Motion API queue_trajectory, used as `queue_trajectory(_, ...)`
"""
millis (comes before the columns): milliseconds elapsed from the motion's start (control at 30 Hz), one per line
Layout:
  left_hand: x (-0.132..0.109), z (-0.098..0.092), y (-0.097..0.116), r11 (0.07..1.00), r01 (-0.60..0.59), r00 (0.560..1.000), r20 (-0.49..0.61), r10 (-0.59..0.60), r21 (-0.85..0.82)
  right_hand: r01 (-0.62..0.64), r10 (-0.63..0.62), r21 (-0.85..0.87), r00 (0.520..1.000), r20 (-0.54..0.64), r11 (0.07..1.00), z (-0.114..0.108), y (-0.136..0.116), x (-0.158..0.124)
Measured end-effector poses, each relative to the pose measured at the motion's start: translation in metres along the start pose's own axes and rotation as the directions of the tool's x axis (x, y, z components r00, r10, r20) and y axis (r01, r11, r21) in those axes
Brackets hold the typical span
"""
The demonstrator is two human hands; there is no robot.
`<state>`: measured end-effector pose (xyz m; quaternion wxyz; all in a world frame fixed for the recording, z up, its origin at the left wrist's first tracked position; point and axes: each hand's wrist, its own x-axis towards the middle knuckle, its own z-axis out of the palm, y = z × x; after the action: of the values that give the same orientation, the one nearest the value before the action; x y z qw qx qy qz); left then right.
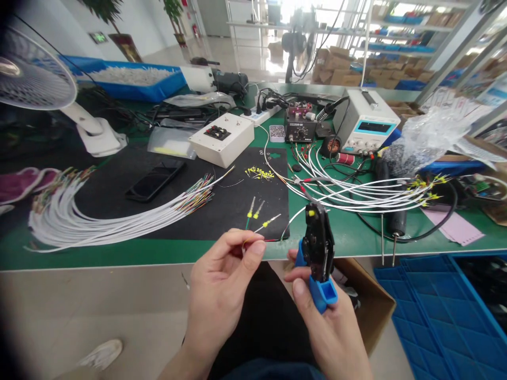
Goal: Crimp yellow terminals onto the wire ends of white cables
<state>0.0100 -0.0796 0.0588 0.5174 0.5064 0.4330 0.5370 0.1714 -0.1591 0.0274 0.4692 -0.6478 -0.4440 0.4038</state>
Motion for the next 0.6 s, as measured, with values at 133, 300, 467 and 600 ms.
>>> queue_trajectory(133, 0.003, -0.003, 0.007, 0.985, -0.117, 0.993, -0.010, 0.119, 0.127, -0.058, 0.059, -0.009, 0.998, 0.035, 0.998, 0.005, 0.007, -0.011)
queue_trajectory(300, 0.003, -0.004, 0.006, 0.955, -0.193, 0.981, 0.029, 0.191, 0.227, -0.101, 0.106, -0.133, 0.994, 0.027, 0.986, 0.006, 0.006, -0.017)
queue_trajectory(467, 0.002, -0.005, 0.005, 0.940, -0.220, 0.975, 0.039, 0.218, 0.261, -0.077, 0.082, -0.182, 0.997, 0.017, 0.980, 0.008, 0.002, -0.018)
queue_trajectory(600, 0.001, -0.005, 0.005, 0.929, -0.235, 0.971, 0.035, 0.235, 0.286, -0.062, 0.066, -0.182, 0.998, 0.015, 0.981, 0.008, -0.003, -0.018)
